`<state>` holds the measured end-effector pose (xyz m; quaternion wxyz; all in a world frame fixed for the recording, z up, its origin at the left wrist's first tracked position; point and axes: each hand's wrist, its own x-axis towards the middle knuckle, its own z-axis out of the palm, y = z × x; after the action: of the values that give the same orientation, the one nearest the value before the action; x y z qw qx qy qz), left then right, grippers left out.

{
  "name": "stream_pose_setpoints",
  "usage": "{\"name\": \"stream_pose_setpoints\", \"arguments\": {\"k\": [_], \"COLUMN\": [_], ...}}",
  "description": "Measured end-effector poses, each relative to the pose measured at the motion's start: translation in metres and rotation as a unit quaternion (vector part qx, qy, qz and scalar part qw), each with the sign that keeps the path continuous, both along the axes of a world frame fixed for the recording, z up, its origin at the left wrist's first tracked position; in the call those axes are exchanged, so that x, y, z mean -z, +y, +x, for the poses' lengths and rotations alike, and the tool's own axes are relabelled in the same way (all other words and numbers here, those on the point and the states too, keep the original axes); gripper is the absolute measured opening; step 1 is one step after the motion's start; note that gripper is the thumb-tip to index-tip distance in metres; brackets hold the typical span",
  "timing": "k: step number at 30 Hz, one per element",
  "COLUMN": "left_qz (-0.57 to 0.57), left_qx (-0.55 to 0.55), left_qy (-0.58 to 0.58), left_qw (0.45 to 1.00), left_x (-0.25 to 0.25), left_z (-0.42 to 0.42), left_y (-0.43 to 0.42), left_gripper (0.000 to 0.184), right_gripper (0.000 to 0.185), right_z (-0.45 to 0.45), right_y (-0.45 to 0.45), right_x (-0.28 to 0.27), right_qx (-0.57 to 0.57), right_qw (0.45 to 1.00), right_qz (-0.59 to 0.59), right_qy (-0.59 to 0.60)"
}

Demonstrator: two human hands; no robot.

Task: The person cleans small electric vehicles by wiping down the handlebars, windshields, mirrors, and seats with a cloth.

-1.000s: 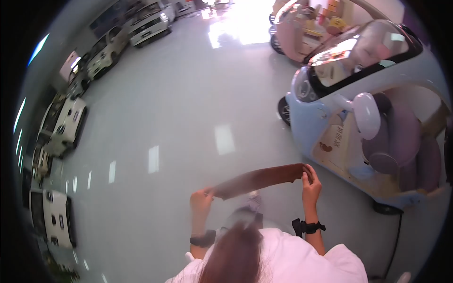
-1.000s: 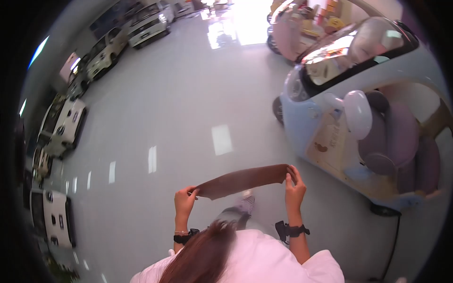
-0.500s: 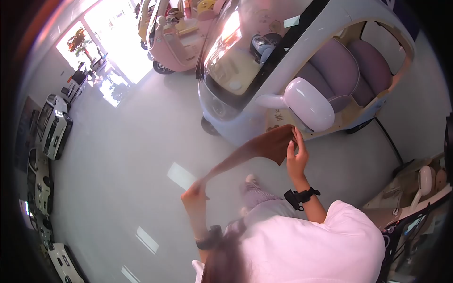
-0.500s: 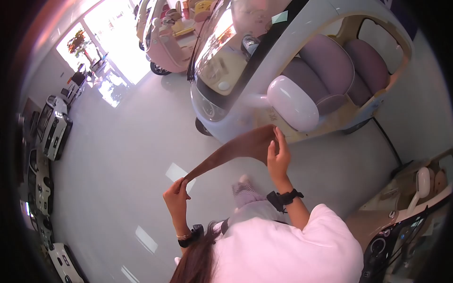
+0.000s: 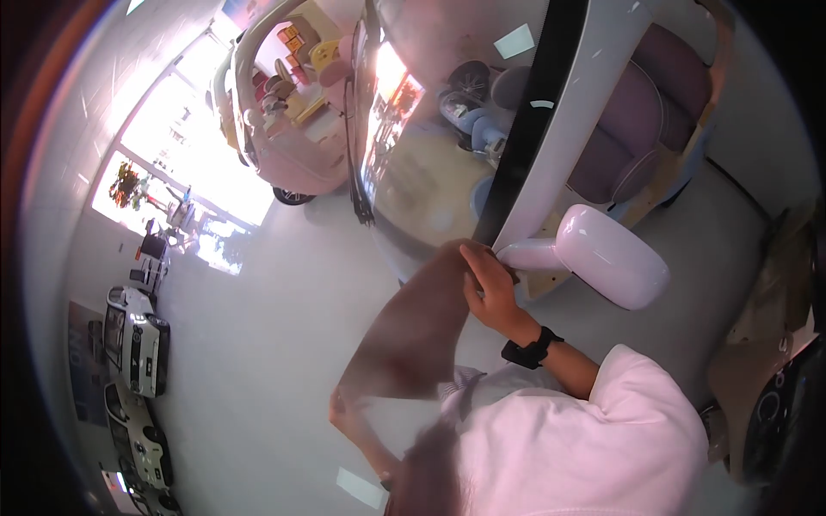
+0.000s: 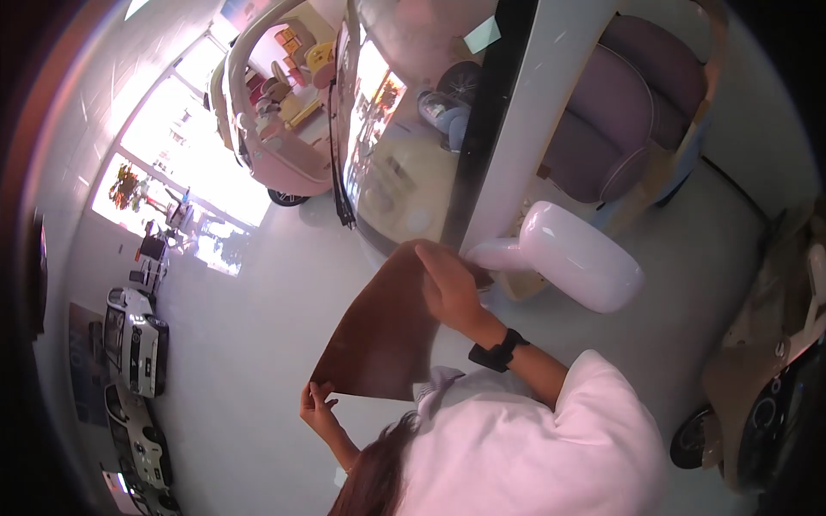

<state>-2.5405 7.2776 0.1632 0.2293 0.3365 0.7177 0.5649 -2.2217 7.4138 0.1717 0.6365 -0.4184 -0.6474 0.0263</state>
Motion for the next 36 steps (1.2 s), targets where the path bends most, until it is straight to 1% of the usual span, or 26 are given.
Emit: {"name": "stream_pose_setpoints", "arguments": {"k": [1, 3, 5, 6, 7, 8, 9, 10, 12, 13, 15, 17, 18, 19, 20, 22, 24, 25, 26, 27, 29, 31, 33, 34, 36], "left_qz": [0.005, 0.027, 0.063, 0.077, 0.128, 0.106, 0.140, 0.174, 0.240, 0.273, 0.309, 0.326, 0.342, 0.378, 0.384, 0.435, 0.481, 0.489, 0.485, 0.487, 0.481, 0.466, 0.402, 0.368, 0.381], "left_qx": [0.015, 0.046, 0.104, 0.134, 0.191, 0.212, 0.262, 0.311, 0.396, 0.433, 0.480, 0.472, 0.496, 0.456, 0.476, 0.454, 0.424, 0.424, 0.423, 0.412, 0.393, 0.372, 0.370, 0.367, 0.307], "left_qy": [0.000, -0.003, 0.018, 0.028, 0.119, 0.029, 0.023, 0.013, 0.032, 0.039, 0.113, 0.266, 0.305, 0.397, 0.382, 0.404, 0.440, 0.435, 0.427, 0.435, 0.464, 0.501, 0.549, 0.573, 0.588], "left_qw": [1.000, 0.999, 0.992, 0.988, 0.966, 0.971, 0.954, 0.934, 0.886, 0.858, 0.813, 0.775, 0.738, 0.701, 0.693, 0.664, 0.629, 0.626, 0.636, 0.635, 0.632, 0.628, 0.633, 0.634, 0.644], "left_x": [-0.007, -0.020, -0.024, -0.025, -0.029, -0.033, -0.041, -0.050, -0.080, -0.096, -0.124, -0.171, -0.196, -0.213, -0.231, -0.257, -0.276, -0.285, -0.293, -0.297, -0.298, -0.288, -0.276, -0.269, -0.254], "left_z": [0.001, 0.005, 0.007, 0.006, 0.007, 0.011, 0.018, 0.025, 0.049, 0.059, 0.071, 0.094, 0.107, 0.118, 0.130, 0.151, 0.169, 0.180, 0.190, 0.201, 0.225, 0.251, 0.280, 0.289, 0.301], "left_y": [0.019, 0.063, 0.114, 0.135, 0.163, 0.186, 0.209, 0.230, 0.271, 0.287, 0.325, 0.351, 0.359, 0.368, 0.377, 0.391, 0.406, 0.412, 0.416, 0.427, 0.455, 0.487, 0.511, 0.522, 0.531], "left_gripper": [0.031, 0.031, 0.030, 0.030, 0.029, 0.033, 0.036, 0.039, 0.044, 0.046, 0.049, 0.051, 0.054, 0.056, 0.058, 0.063, 0.069, 0.072, 0.075, 0.077, 0.079, 0.082, 0.086, 0.088, 0.091], "right_gripper": [0.055, 0.055, 0.053, 0.052, 0.051, 0.051, 0.049, 0.049, 0.049, 0.047, 0.047, 0.048, 0.048, 0.049, 0.054, 0.052, 0.053, 0.054, 0.055, 0.059, 0.071, 0.083, 0.094, 0.104, 0.109], "right_z": [0.002, 0.011, 0.018, 0.023, 0.025, 0.026, 0.028, 0.031, 0.045, 0.055, 0.068, 0.072, 0.073, 0.073, 0.072, 0.069, 0.073, 0.078, 0.088, 0.107, 0.147, 0.184, 0.176, 0.204, 0.219], "right_y": [0.002, 0.003, 0.003, 0.003, 0.002, 0.000, -0.004, -0.006, -0.006, -0.008, -0.011, -0.017, -0.021, -0.026, -0.030, -0.028, -0.013, -0.003, 0.010, 0.024, 0.050, 0.084, 0.101, 0.130, 0.165], "right_x": [-0.006, -0.007, -0.008, -0.014, -0.020, -0.029, -0.042, -0.055, -0.084, -0.101, -0.150, -0.211, -0.238, -0.261, -0.282, -0.326, -0.362, -0.378, -0.390, -0.402, -0.421, -0.436, -0.435, -0.430, -0.410], "right_qx": [0.000, 0.035, 0.064, 0.077, 0.090, 0.106, 0.144, 0.187, 0.267, 0.294, 0.355, 0.409, 0.428, 0.409, 0.389, 0.399, 0.434, 0.452, 0.466, 0.487, 0.501, 0.473, 0.452, 0.463, 0.477], "right_qw": [1.000, 0.998, 0.993, 0.992, 0.991, 0.989, 0.986, 0.981, 0.962, 0.953, 0.926, 0.889, 0.869, 0.881, 0.892, 0.869, 0.823, 0.796, 0.776, 0.748, 0.745, 0.776, 0.808, 0.784, 0.752], "right_qz": [-0.015, -0.043, -0.070, -0.061, -0.054, -0.045, -0.044, -0.013, 0.042, 0.057, 0.104, 0.169, 0.202, 0.197, 0.192, 0.225, 0.254, 0.263, 0.263, 0.269, 0.208, 0.112, -0.047, -0.063, -0.095], "right_qy": [0.013, 0.038, 0.067, 0.074, 0.083, 0.092, 0.067, 0.038, -0.033, -0.049, -0.078, -0.118, -0.143, -0.136, -0.128, -0.189, -0.264, -0.304, -0.334, -0.361, -0.389, -0.402, -0.373, -0.408, -0.445]}}
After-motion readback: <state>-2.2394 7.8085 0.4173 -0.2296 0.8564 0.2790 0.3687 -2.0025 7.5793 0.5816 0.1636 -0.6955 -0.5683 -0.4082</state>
